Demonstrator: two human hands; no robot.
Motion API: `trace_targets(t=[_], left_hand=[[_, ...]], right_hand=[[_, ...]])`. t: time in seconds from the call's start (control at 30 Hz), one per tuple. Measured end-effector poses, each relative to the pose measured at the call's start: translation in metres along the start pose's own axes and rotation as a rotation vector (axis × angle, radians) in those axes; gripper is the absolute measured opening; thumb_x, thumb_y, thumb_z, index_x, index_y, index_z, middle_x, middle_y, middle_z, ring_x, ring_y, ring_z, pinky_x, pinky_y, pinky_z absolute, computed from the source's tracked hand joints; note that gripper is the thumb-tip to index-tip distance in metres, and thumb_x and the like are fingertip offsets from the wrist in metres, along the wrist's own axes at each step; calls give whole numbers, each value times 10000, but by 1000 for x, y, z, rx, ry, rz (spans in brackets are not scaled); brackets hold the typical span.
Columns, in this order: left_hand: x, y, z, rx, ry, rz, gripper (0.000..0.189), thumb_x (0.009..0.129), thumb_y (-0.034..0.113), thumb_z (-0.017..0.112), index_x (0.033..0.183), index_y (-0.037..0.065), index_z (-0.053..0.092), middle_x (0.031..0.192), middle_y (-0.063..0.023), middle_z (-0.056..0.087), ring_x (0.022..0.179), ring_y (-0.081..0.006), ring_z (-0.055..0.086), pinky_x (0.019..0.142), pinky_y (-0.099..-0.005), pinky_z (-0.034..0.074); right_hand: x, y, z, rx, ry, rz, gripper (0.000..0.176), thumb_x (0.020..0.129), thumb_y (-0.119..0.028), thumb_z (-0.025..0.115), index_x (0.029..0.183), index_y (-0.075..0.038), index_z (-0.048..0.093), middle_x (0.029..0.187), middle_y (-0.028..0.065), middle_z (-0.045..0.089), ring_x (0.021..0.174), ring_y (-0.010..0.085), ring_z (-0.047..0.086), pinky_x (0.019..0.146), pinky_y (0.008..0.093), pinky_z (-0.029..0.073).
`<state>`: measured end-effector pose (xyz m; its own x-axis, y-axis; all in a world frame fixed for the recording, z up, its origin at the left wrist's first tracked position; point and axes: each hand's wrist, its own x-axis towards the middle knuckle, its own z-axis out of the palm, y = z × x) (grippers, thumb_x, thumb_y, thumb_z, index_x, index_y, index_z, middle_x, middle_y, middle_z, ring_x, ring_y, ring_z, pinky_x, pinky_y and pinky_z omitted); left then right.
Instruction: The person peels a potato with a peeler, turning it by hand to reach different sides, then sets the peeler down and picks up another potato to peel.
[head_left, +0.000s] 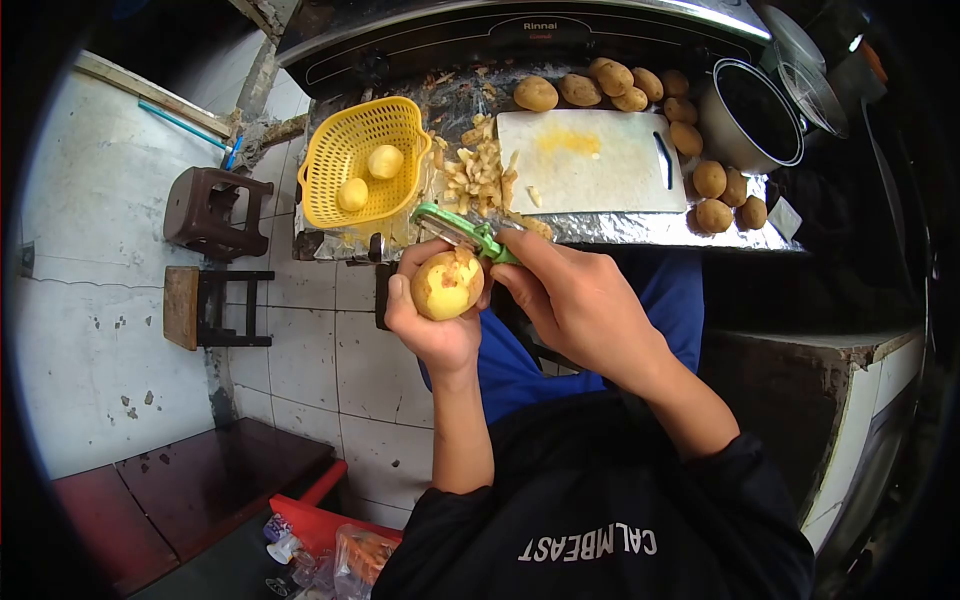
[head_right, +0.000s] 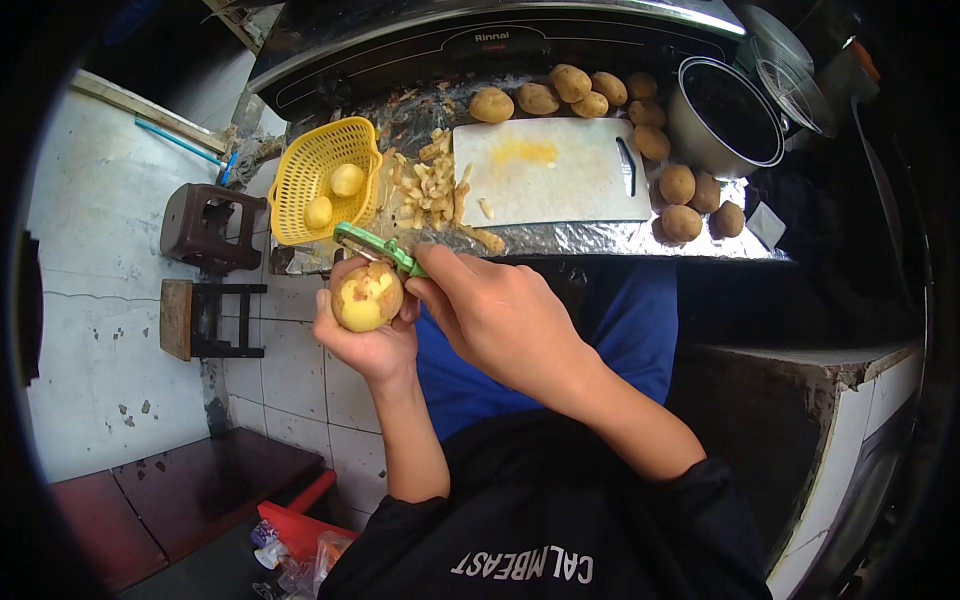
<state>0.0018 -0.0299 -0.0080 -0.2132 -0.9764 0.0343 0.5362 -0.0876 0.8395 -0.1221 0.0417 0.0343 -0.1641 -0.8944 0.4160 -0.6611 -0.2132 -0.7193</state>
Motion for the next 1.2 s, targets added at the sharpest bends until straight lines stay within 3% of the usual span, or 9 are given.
trace_targets(t=[0.2,0.37,0.5,0.57,0.7,0.77,0.83,0.93,1.2], left_hand=[[25,-21,3,-122,-82,-218,604,962,383,216,1329,-21,474,697,-119,585,461,-133,449,383,-212,279],[30,-33,-2,53,-23,-248,624,926,391,275,1380,-11,421,692,-109,566,430,-134,434,356,-214,260],[34,-28,5,68,-9,-211,619,923,390,275,1370,-7,436,678,-118,570,425,-131,430,354,-215,264],[34,-27,6,30,-8,-202,616,922,390,274,1364,-5,444,670,-121,569,423,-130,429,353,-215,265],[34,-29,3,22,-25,-183,593,918,395,270,1288,-9,499,661,-123,566,429,-128,427,353,-215,267],[32,-31,-2,2,-31,-173,581,918,397,270,1229,-15,535,662,-121,568,432,-128,426,353,-215,266],[33,-31,-6,0,-23,-173,529,923,385,271,1050,-16,592,654,-113,567,434,-129,422,356,-218,266],[30,-20,-3,40,75,-195,493,930,372,283,926,-4,602,656,-110,577,434,-130,432,363,-219,268],[24,2,4,228,62,-92,454,940,306,293,918,-21,607,672,-74,588,490,-127,506,403,-218,361]], right_hand=[[21,36,10,-92,26,136,180,930,-203,569,946,-32,517,691,181,617,647,384,630,558,480,493],[45,63,17,-141,85,167,252,923,-251,594,945,-1,591,690,186,630,624,359,641,558,449,497],[49,58,19,411,-12,338,383,899,-346,658,877,36,660,648,104,637,551,170,597,510,306,461],[51,50,13,680,-294,591,331,903,-307,664,878,23,663,651,56,635,524,100,553,483,252,427],[51,60,21,890,-117,693,294,902,-274,667,896,20,666,636,15,606,510,52,503,463,210,387],[54,71,27,752,-76,645,306,897,-270,668,932,34,649,623,55,609,506,92,536,463,254,407],[58,70,28,199,120,249,335,920,-289,633,1014,31,601,616,137,614,499,200,595,467,321,430],[42,37,1,205,-79,316,318,954,-309,578,1040,-3,548,616,175,598,527,333,618,470,405,443],[2,16,-4,-116,-138,14,283,968,-330,540,897,-63,479,598,123,585,517,363,589,457,443,463]])
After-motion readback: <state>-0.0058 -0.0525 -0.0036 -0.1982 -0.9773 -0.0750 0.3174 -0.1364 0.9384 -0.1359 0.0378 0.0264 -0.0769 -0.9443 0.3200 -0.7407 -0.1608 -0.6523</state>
